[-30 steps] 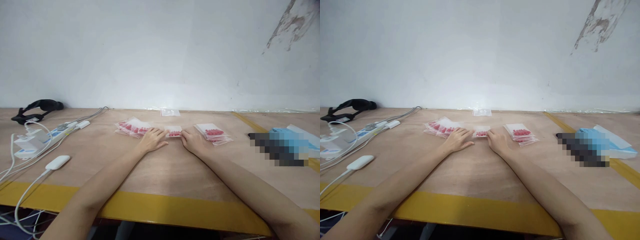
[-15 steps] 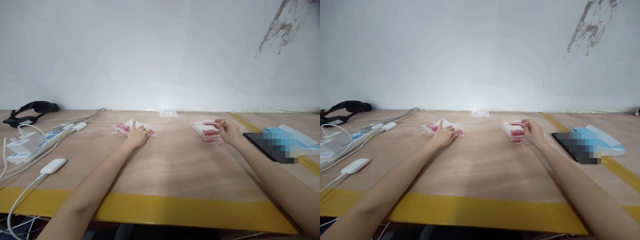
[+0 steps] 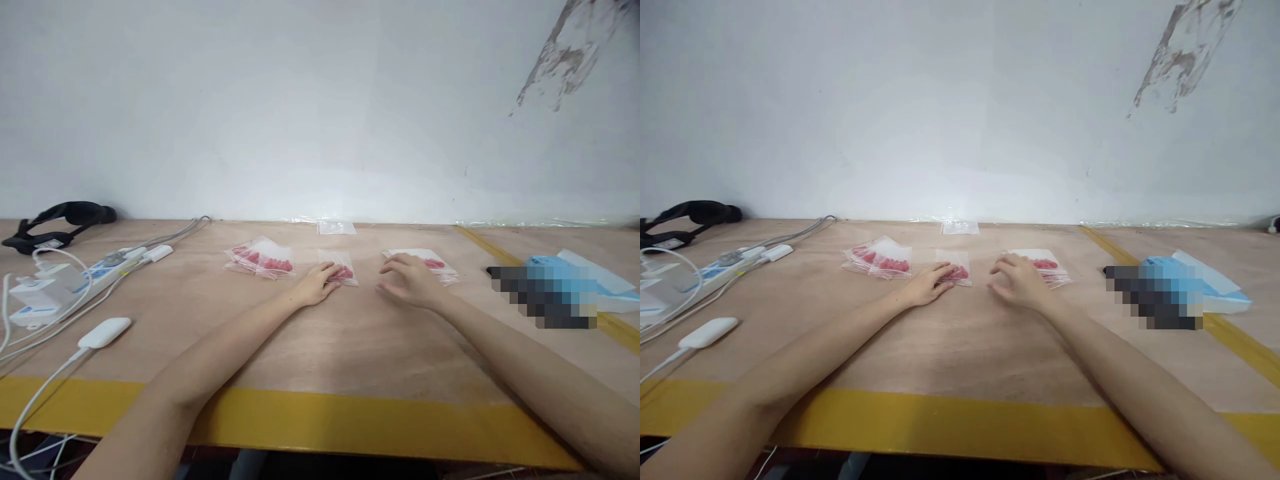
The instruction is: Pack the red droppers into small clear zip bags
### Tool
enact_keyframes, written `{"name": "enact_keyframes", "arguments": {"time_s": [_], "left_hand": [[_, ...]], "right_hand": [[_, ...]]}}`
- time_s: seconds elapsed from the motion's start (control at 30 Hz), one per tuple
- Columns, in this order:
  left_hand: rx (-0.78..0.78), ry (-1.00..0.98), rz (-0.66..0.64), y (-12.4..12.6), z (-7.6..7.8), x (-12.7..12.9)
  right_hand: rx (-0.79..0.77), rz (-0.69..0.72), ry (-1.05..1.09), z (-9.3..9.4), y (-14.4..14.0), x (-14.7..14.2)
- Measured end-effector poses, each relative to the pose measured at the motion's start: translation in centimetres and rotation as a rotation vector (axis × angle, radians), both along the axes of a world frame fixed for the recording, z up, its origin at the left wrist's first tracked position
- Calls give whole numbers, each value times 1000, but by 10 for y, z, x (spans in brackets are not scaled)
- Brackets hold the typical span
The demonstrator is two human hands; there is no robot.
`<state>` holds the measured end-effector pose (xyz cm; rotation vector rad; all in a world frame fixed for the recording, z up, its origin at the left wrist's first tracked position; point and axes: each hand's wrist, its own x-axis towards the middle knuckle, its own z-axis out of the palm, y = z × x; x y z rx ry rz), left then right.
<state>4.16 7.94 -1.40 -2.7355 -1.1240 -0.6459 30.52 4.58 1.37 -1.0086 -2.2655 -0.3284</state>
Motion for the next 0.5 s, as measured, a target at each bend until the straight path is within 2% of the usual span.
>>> {"name": "enact_keyframes", "arguments": {"time_s": [0.1,0.2,0.3,0.5], "left_hand": [[15,-62,5,0,0,-9],[5,-99,-41,-1,3,-20],[-62,-84,-66,-3,5,-27],[-76,-101,-38,-3,6,-26]], "right_hand": [[-48,28,-72,-11,9,-35],[-87,85,-87,-20,22,-53],[-68,140,-95,-27,31,-61],[-1,99,-24,-35,28,-62]]}}
